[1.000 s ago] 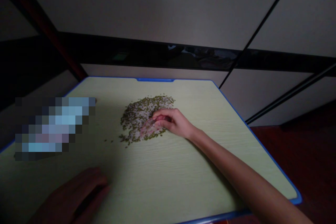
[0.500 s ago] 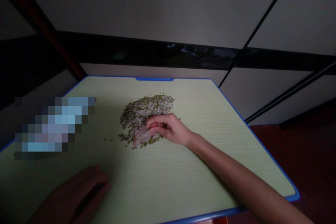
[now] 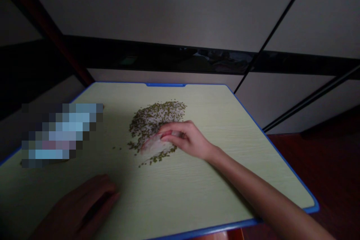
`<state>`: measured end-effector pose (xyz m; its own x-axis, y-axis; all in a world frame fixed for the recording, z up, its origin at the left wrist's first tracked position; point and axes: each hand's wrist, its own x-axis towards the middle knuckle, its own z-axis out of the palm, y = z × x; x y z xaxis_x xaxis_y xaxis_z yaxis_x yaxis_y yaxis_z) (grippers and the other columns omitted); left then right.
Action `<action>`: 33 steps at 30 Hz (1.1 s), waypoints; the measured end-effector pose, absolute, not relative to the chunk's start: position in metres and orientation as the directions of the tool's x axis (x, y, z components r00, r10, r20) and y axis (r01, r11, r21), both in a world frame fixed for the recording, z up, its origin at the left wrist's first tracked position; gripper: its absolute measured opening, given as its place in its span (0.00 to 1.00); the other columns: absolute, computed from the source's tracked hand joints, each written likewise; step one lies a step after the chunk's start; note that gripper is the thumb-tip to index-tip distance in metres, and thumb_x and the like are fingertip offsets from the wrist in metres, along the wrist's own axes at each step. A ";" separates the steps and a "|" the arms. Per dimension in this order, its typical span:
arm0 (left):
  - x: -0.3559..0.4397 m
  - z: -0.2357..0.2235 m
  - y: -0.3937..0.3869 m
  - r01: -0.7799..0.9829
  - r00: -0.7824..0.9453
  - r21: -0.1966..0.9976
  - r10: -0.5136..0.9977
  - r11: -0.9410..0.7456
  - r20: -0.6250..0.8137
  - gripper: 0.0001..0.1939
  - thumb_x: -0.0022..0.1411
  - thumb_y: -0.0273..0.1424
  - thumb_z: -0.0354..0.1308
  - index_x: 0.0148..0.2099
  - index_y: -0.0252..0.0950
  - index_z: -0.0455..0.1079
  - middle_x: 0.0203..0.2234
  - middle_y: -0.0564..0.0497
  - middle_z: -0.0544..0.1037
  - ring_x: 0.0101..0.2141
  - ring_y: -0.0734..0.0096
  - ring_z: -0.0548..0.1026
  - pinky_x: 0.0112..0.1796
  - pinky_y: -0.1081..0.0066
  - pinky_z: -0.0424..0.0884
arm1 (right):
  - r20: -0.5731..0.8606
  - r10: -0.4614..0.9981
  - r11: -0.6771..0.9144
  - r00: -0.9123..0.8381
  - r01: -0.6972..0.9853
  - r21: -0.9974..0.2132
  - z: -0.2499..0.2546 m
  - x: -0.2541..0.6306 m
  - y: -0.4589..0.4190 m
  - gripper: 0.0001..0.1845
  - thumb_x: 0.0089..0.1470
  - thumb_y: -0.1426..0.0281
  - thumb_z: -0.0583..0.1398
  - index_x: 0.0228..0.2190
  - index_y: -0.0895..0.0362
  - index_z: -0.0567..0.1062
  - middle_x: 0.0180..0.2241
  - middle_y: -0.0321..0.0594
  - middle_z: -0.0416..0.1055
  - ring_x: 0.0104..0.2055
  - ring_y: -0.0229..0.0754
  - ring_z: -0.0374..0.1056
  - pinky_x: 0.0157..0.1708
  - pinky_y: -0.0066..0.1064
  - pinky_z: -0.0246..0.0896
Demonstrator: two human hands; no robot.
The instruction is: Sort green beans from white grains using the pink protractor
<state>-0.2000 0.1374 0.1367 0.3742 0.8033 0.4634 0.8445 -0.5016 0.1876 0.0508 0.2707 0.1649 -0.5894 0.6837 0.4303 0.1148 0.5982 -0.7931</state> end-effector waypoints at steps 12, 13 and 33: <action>-0.201 0.133 0.138 0.855 0.351 0.180 0.799 -0.486 0.488 0.13 0.65 0.42 0.45 0.35 0.44 0.67 0.27 0.59 0.79 0.27 0.76 0.78 0.31 0.80 0.74 | 0.369 0.869 0.468 -0.329 0.308 -0.828 0.147 0.124 0.327 0.14 0.45 0.61 0.66 0.29 0.59 0.76 0.25 0.40 0.74 0.26 0.38 0.68 0.28 0.30 0.64; -0.201 0.133 0.138 0.853 0.349 0.190 0.803 -0.485 0.483 0.13 0.65 0.42 0.45 0.35 0.44 0.67 0.27 0.59 0.79 0.27 0.76 0.78 0.30 0.80 0.73 | 0.368 0.870 0.465 -0.328 0.296 -0.834 0.144 0.123 0.328 0.14 0.45 0.61 0.66 0.30 0.59 0.76 0.25 0.40 0.74 0.26 0.38 0.68 0.28 0.30 0.64; -0.206 0.128 0.136 0.866 0.336 0.188 0.819 -0.462 0.464 0.14 0.64 0.44 0.45 0.36 0.45 0.67 0.28 0.59 0.79 0.29 0.77 0.78 0.36 0.81 0.73 | 0.278 0.841 0.413 -0.464 0.219 -0.884 0.149 0.111 0.314 0.10 0.47 0.67 0.65 0.31 0.62 0.77 0.29 0.41 0.75 0.27 0.35 0.68 0.28 0.27 0.63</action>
<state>-0.2058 0.1363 0.1277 0.3365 0.8194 0.4641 0.8664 -0.4625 0.1885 0.1109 0.3140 0.1486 -0.4642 0.8409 0.2782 0.2187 0.4132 -0.8840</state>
